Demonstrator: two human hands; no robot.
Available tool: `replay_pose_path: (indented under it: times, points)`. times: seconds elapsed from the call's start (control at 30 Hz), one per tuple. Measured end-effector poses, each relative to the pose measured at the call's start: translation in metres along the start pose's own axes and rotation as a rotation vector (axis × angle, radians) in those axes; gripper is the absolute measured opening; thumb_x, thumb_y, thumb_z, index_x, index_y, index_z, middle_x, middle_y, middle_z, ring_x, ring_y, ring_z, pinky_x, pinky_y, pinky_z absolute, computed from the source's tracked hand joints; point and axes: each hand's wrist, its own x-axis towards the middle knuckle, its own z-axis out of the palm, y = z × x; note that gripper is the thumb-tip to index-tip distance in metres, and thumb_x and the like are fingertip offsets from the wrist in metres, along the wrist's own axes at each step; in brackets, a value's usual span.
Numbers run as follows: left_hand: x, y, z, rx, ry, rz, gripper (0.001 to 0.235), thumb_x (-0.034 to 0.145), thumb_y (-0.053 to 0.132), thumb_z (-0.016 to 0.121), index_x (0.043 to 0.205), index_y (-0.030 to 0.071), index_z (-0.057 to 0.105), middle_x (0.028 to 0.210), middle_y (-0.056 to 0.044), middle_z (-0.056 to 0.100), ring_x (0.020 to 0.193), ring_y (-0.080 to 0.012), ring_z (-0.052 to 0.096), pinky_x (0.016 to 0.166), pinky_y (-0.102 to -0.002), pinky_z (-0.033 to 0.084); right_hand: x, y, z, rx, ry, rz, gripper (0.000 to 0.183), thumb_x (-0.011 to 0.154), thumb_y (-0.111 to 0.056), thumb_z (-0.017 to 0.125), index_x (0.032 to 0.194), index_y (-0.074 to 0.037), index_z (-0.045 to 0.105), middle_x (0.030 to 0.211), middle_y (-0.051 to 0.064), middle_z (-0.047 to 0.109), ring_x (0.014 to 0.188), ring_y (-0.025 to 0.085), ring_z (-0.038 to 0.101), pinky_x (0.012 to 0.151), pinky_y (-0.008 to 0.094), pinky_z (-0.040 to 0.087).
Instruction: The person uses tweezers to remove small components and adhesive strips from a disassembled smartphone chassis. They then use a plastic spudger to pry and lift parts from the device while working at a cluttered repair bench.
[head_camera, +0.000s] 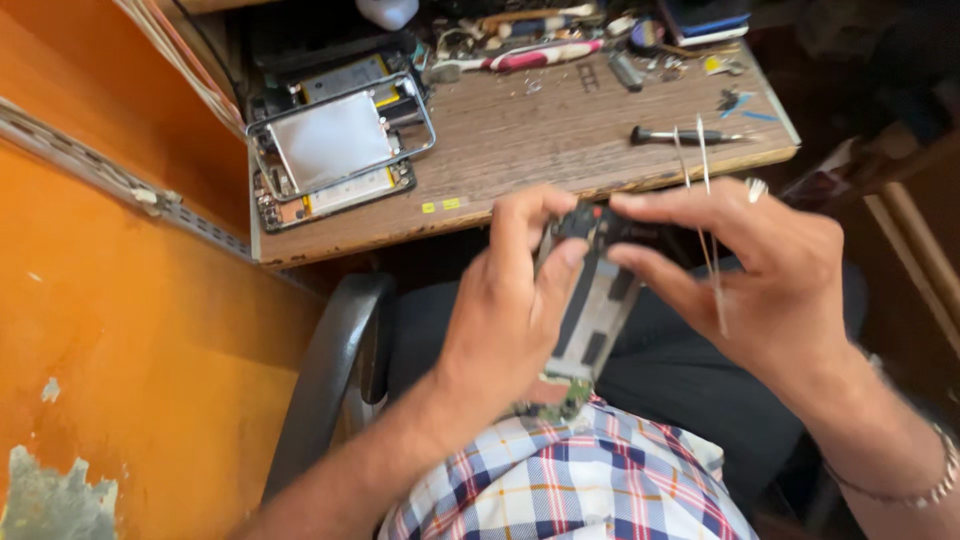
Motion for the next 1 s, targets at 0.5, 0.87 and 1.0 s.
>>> replay_pose_path:
  times: [0.5, 0.87, 1.0]
  points:
    - [0.114, -0.089, -0.039, -0.024, -0.25, -0.344, 0.033, 0.101, 0.011, 0.061, 0.129, 0.005, 0.045, 0.103, -0.014, 0.076, 0.096, -0.0197, 0.075, 0.085, -0.032, 0.055, 0.06, 0.094, 0.096, 0.1, 0.145, 0.11, 0.028, 0.086, -0.007, 0.091, 0.104, -0.002, 0.071, 0.104, 0.01, 0.078, 0.093, 0.018, 0.078, 0.076, 0.026, 0.061]
    - [0.123, -0.096, -0.044, -0.158, -0.291, -0.581, 0.031, 0.1, 0.015, 0.057, 0.128, 0.004, 0.048, 0.091, -0.01, 0.071, 0.083, -0.0163, 0.07, 0.077, -0.03, 0.055, 0.039, 0.2, 0.046, 0.148, -0.014, 0.511, 0.017, 0.101, 0.0, 0.071, 0.114, 0.005, 0.06, 0.107, 0.022, 0.072, 0.099, 0.024, 0.071, 0.089, 0.029, 0.059]
    - [0.121, -0.096, -0.042, -0.184, -0.273, -0.511, 0.03, 0.103, 0.013, 0.058, 0.129, 0.003, 0.047, 0.092, -0.009, 0.067, 0.086, -0.0174, 0.069, 0.078, -0.033, 0.055, 0.017, 0.255, 0.023, 0.072, -0.29, 0.309, 0.008, 0.104, 0.0, 0.063, 0.112, -0.001, 0.061, 0.112, 0.018, 0.072, 0.108, 0.023, 0.073, 0.098, 0.031, 0.06]
